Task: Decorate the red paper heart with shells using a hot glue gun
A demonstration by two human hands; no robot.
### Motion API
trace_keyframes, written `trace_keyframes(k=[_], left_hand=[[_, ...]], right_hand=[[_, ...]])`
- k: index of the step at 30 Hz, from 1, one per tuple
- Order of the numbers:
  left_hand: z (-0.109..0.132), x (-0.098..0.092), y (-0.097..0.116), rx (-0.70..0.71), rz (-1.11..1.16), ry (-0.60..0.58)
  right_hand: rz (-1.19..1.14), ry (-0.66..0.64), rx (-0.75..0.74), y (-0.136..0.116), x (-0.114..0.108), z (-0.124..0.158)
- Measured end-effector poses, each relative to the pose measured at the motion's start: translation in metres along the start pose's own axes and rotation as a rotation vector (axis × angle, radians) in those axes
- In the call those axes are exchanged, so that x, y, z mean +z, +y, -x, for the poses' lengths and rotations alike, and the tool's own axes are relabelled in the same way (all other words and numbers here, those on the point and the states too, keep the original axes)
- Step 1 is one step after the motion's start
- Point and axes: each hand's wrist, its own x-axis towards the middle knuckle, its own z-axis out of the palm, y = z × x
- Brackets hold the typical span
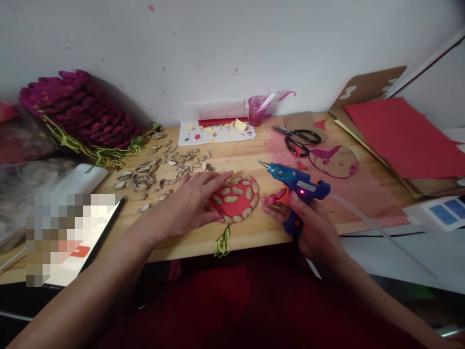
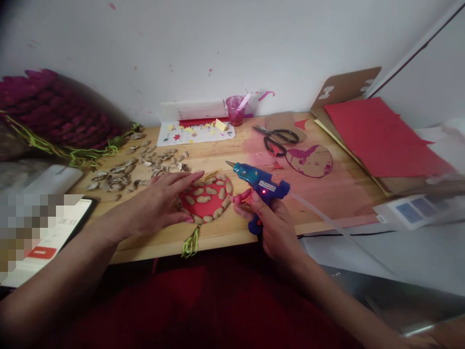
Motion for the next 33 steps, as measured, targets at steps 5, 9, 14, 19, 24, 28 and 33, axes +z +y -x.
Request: trace_keyframes(k=[5,9,14,19,24,28,33], left_hand=[[0.007,0.013,0.011,-0.030,-0.075,0.142],[0.015,0.019,0.017,-0.025,0.009,0.239],[0.024,0.016,0.021,-0.065,0.189,0.223],[0.025,0.015,0.025,-0.091,0.350,0.196],[0.023,0.010,0.025,-0.133,0.466,0.218],[0.015,0.001,0.014,-0.141,0.281,0.307],[-0.007,-0.005,0.005,-0.050,0.114,0.372]], right_hand=[[-0.045,-0.018,0.044,0.001,-0.001,0.001],[-0.052,-0.026,0.032,0.003,-0.001,-0.003],[-0.036,-0.031,0.000,0.001,-0.003,-0.011],[-0.081,-0.028,-0.001,-0.002,-0.004,-0.023],[-0.093,-0.007,-0.016,-0.004,-0.003,-0.033],[-0.083,-0.001,-0.014,-0.001,-0.005,-0.033],[-0.066,-0.005,-0.044,0.003,-0.006,-0.030]])
